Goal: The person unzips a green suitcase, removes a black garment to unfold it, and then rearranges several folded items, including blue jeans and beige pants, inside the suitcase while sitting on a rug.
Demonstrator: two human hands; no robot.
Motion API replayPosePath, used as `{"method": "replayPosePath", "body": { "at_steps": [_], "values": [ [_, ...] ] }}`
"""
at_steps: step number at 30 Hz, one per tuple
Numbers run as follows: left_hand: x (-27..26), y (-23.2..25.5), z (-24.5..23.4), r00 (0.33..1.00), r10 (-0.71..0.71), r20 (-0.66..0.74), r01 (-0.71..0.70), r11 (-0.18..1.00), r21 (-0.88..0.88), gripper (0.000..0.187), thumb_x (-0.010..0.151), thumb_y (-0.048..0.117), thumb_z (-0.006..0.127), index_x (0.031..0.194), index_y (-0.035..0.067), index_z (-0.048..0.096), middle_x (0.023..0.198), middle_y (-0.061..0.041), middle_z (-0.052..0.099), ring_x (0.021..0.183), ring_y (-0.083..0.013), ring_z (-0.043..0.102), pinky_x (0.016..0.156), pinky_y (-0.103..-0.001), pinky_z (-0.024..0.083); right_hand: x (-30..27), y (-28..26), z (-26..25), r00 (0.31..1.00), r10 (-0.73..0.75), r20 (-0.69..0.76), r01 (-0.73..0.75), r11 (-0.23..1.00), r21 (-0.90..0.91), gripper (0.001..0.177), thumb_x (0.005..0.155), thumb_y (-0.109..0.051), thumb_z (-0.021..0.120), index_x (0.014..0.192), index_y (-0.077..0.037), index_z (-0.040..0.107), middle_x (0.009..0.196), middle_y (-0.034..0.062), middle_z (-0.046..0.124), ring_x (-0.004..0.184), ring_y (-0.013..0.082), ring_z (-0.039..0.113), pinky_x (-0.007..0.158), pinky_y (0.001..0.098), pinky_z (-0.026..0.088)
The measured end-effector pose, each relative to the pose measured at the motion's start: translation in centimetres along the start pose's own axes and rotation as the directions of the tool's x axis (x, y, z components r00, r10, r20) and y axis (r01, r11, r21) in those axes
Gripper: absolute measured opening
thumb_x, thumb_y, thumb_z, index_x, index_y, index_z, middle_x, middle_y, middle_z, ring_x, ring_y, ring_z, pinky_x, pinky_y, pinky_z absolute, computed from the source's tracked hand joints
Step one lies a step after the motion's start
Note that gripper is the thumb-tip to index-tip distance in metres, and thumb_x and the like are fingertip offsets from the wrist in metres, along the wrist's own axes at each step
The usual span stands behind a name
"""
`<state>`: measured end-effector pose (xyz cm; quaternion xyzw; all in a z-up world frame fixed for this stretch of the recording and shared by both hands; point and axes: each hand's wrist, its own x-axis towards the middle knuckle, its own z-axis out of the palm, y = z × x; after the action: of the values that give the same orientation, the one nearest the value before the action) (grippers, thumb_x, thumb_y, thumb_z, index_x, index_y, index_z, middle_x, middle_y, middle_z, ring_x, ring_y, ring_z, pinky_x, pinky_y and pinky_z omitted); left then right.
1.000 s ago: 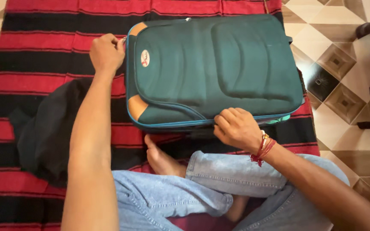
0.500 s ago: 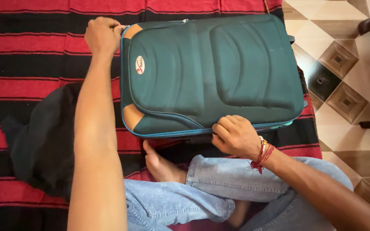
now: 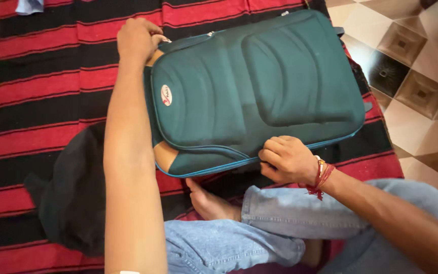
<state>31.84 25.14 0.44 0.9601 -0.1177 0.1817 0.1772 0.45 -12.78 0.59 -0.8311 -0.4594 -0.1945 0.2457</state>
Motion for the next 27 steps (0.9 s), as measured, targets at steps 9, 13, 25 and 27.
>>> {"method": "replayPosePath", "body": {
  "at_steps": [9,13,25,27],
  "values": [
    [-11.4,2.0,-3.0,0.956,-0.11,-0.271,0.048,0.972,-0.228,0.021,0.096,0.023,0.073,0.107,0.006,0.078,0.105,-0.018,0.076,0.097,-0.0381,0.072,0.084,-0.045,0.057,1.0,1.2,0.3,0.991,-0.123,0.052,0.125,0.991,-0.047,0.017,0.075,-0.012,0.072,0.079,-0.008,0.056,0.075,0.0073,0.051,0.065,0.0266,0.059,0.058,0.0406,0.047],
    [-23.2,7.4,-7.1,0.98,-0.127,-0.151,0.062,0.926,-0.373,0.034,0.101,0.017,0.062,0.128,-0.003,0.066,0.119,-0.027,0.071,0.113,-0.0381,0.07,0.096,-0.044,0.055,0.5,0.7,-0.2,0.983,-0.174,0.063,0.179,0.979,-0.095,0.02,0.076,-0.016,0.072,0.077,-0.008,0.053,0.074,0.0087,0.049,0.065,0.0276,0.057,0.057,0.0416,0.046],
    [-32.3,28.7,-9.7,0.894,0.351,0.281,-0.397,0.908,0.13,0.034,0.082,0.033,0.077,0.102,0.008,0.064,0.104,-0.014,0.06,0.102,-0.033,0.057,0.088,-0.047,0.044,1.5,2.0,-6.6,0.969,-0.23,-0.087,0.187,0.919,-0.348,0.019,0.085,-0.015,0.075,0.088,-0.01,0.057,0.085,0.0068,0.05,0.078,0.0256,0.057,0.069,0.0398,0.044],
    [-32.7,29.5,-7.3,0.898,0.406,0.168,-0.432,0.886,0.167,0.045,0.073,0.028,0.078,0.108,0.004,0.064,0.106,-0.015,0.061,0.099,-0.0314,0.057,0.081,-0.042,0.045,2.1,1.4,-8.4,0.97,-0.207,-0.131,0.143,0.913,-0.381,0.019,0.086,-0.016,0.076,0.092,-0.01,0.059,0.087,0.0071,0.051,0.08,0.0266,0.057,0.072,0.0404,0.044]
  ]
}}
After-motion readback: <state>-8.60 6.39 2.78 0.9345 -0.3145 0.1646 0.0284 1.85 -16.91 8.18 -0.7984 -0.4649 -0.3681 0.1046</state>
